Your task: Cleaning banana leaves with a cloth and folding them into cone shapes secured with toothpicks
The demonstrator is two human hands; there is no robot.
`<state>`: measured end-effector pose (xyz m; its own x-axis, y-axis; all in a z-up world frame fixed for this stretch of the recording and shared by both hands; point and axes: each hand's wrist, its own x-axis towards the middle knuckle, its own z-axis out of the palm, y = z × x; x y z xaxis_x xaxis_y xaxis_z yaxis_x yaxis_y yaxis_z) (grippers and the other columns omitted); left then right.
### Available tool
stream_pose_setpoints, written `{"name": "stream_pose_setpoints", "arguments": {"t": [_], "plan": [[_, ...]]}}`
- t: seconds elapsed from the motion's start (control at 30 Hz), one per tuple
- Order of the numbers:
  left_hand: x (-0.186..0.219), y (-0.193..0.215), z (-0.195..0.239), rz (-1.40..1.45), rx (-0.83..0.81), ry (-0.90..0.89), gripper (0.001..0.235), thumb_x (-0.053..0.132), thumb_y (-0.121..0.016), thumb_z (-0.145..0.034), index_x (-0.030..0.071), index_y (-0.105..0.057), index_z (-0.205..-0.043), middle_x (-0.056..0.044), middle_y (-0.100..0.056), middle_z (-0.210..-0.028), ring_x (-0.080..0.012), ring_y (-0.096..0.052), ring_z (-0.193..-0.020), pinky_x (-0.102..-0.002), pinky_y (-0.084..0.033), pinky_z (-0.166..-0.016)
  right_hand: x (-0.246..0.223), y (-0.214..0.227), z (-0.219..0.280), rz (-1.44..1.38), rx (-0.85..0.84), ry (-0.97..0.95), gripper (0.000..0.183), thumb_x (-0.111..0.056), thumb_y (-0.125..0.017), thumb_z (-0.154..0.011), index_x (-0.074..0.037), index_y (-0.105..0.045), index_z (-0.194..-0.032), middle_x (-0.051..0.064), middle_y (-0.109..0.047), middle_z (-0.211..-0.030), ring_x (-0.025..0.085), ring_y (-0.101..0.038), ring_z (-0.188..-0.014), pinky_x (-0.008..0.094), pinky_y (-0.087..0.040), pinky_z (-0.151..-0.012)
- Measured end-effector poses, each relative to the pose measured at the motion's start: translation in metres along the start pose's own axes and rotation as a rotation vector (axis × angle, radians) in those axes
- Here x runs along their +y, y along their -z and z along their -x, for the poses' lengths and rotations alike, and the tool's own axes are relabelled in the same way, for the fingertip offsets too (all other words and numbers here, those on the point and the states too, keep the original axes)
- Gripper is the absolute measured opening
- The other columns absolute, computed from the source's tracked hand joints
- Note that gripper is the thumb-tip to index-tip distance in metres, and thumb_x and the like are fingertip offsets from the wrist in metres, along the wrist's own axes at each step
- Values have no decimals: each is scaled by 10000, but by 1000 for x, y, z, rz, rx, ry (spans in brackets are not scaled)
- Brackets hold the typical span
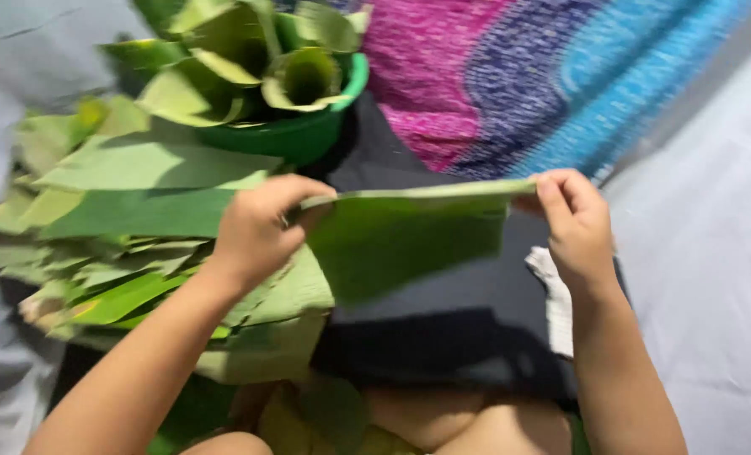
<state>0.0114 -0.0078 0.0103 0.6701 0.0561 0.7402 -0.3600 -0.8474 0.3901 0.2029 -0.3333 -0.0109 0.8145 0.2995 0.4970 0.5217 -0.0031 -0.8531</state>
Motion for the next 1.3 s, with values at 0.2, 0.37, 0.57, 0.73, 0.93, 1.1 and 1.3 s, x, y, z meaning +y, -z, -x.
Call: {"name": "stream_pose_setpoints", "arguments": {"t": [0.2,0.37,0.57,0.73,0.93,1.1,1.3], "plan": [[1,-70,-20,35,116,-392,292,6,-689,-860,216,-782,-1039,26,-741,-1112,-253,-695,-1043,-406,-550,-923,11,44,27,-380,215,-97,105,-158,-599,-1059,-58,-580,-1085,68,-660,-1156,120,-685,-966,267,-632,-866],[-9,-125,37,-134,-149,-527,175,121,-666,-832,217,-736,-960,-12,-744,-1107,-252,-695,-1044,-436,-524,-869,126,75,89,-249,320,-336,312,-55,-720,-922,-40,-643,-1224,120,-686,-951,147,-692,-805,274,-618,-718],[-9,-162,109,-220,-413,-345,167,138,-682,-765,158,-726,-925,-16,-759,-1153,-233,-742,-971,-375,-566,-741,127,70,143,-447,177,-559,628,-47,-739,-842,-47,-508,-1425,183,-609,-1213,143,-570,-708,236,-460,-583],[-11,-175,124,-281,-417,-292,89,150,-650,-816,92,-644,-883,-50,-759,-1186,-215,-760,-860,-324,-552,-593,112,68,153,-365,67,-593,655,29,-752,-767,-40,-554,-1388,155,-546,-1450,270,-540,-1288,357,-417,-1086],[-11,-163,95,-455,-403,-438,184,143,-627,-848,51,-674,-1001,-88,-765,-1200,-191,-750,-1071,-286,-584,-700,109,65,136,1,153,-615,262,1,-714,-876,12,-729,-1138,98,-717,-989,102,-488,-530,221,-410,-478],[-12,-157,96,-319,-500,-409,143,140,-659,-724,119,-670,-865,-44,-707,-1308,-201,-649,-1218,-430,-417,-1071,130,58,139,778,-49,-170,211,-69,-698,-809,-62,-763,-1010,50,-745,-1089,268,-701,-967,351,-544,-855],[0,-146,90,-108,-866,109,465,568,-613,-803,167,-830,-709,-16,-659,-1375,-226,-518,-1367,-553,-227,-1224,136,83,144,1341,238,-97,198,-252,-733,-850,-185,-764,-1033,9,-662,-1075,300,-604,-964,449,-505,-834]]}}
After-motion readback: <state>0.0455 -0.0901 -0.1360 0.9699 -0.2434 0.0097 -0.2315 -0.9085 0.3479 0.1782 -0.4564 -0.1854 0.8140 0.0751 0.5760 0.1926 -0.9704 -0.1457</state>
